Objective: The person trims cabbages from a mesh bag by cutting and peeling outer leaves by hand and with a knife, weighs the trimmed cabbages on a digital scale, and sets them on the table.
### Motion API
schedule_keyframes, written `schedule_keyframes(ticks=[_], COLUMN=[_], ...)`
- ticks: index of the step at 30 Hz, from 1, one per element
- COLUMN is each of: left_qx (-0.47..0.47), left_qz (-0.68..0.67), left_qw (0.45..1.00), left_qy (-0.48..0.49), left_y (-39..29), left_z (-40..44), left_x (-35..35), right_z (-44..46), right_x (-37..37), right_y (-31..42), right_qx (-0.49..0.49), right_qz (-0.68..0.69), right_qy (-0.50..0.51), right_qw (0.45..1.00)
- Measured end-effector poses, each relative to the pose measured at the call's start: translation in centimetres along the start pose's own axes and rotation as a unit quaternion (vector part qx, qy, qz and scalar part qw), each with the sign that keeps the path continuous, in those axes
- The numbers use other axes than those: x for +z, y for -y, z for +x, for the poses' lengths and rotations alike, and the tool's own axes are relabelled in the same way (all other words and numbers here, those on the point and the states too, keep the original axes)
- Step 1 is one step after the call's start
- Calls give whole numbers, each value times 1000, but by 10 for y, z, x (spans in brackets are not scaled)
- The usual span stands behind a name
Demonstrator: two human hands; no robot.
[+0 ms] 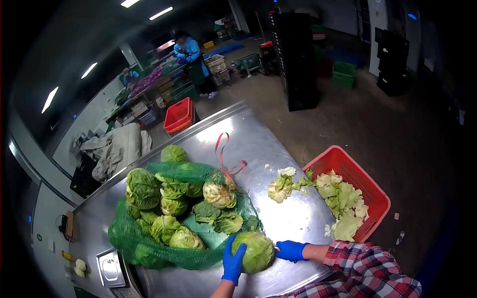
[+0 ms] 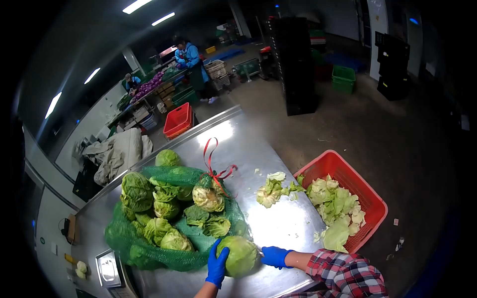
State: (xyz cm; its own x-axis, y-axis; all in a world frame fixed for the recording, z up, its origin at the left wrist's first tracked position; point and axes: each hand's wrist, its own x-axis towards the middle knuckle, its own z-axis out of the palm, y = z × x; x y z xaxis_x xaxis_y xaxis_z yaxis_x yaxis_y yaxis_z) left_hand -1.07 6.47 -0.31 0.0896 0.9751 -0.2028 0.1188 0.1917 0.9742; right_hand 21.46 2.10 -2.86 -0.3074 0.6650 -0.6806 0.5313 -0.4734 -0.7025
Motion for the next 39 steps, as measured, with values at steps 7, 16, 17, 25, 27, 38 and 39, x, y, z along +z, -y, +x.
schedule_keyframes(ticks=[7, 16, 17, 25, 27, 38, 39], left_qx=[23, 13, 29, 25, 33, -8, -11], left_qz=[6, 145, 121, 174, 153, 147, 203], left_qw=[999, 988, 991, 982, 985, 988, 978], left_qy=[-29, -43, -40, -71, -73, -44, -37], left_y=[3, 3, 23, -15, -17, 2, -7], left_z=[1, -17, -15, -28, -28, -49, -49], left_x=[15, 0, 2, 11, 16, 22, 22], right_z=[5, 76, 91, 3, -3, -12, -5], right_x=[-2, 2, 8, 4, 1, 1, 5], right_y=[-1, -65, -91, -2, 6, -9, -22], right_qx=[-25, -252, -268, -12, -4, 59, 58], right_qz=[-17, -266, -322, -182, -203, -213, -207], right_qy=[-66, -81, -87, -7, -6, 57, 42], right_qw=[997, 927, 904, 983, 979, 974, 976])
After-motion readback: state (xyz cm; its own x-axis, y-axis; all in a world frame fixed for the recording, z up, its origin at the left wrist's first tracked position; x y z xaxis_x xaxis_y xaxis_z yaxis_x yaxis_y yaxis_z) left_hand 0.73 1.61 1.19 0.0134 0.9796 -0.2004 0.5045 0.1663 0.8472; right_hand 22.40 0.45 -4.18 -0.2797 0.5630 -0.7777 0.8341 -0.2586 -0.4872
